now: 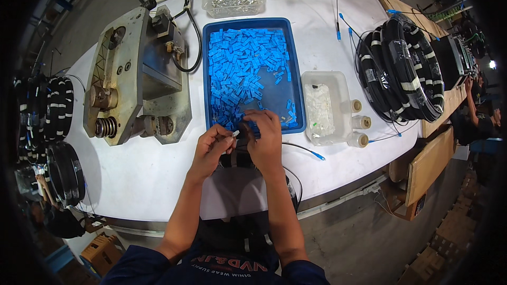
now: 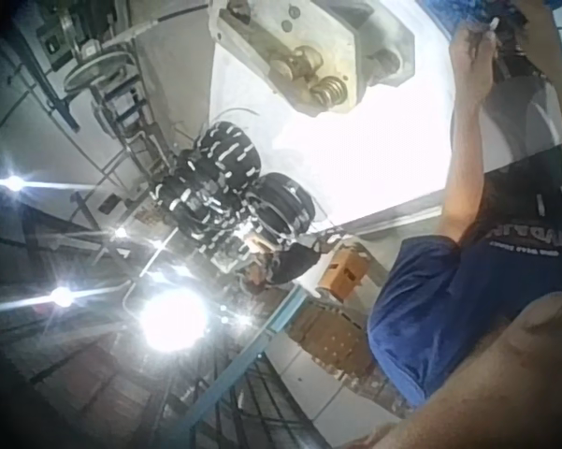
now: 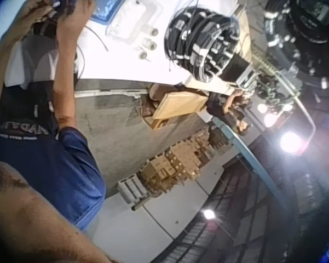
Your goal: The person attaches connector pieces onto the ends of a coiled cable by hand, crimps the connection using a benchtop press machine, and installs additional connector parts onto the cable ends.
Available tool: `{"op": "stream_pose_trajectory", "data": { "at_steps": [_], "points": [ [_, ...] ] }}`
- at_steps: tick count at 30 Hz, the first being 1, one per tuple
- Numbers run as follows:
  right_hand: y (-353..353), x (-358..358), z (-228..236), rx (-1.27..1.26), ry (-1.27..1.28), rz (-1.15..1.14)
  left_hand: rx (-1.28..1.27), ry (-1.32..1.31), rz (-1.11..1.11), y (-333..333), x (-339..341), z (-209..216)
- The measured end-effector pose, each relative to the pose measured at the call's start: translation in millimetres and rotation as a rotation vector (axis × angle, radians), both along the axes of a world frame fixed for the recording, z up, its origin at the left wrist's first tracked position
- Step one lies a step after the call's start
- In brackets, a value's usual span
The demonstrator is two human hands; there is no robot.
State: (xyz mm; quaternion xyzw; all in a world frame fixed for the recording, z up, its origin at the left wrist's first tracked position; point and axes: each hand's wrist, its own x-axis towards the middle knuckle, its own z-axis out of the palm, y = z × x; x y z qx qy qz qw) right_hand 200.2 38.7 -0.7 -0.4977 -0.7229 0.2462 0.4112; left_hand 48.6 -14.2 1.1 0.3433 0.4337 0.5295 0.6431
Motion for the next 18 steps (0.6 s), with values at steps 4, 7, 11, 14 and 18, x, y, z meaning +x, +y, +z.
{"op": "stream_pose_trajectory", "data": {
  "at_steps": [4,7,11,14,18],
  "points": [
    [-9.7,11.1,3.7,-0.093,0.131,-0.06,0.023,0.033,-0.053,-1.2,0.6,-2.6],
    [-21.2,19.6,20.1,-0.189,0.299,-0.022,0.007,0.057,-0.055,0.0,5.0,1.5],
    [-39.1,25.7,21.7,-0.075,0.236,-0.039,0.02,0.123,-0.116,-5.1,4.2,-2.1],
    [-46.9,27.2,24.7,-0.106,0.318,-0.041,0.076,0.155,-0.053,-4.7,10.5,-2.4],
    [-45.3,32.0,23.7,-0.11,0.381,-0.061,0.14,0.198,-0.055,-2.2,22.0,-1.8]
  ]
}}
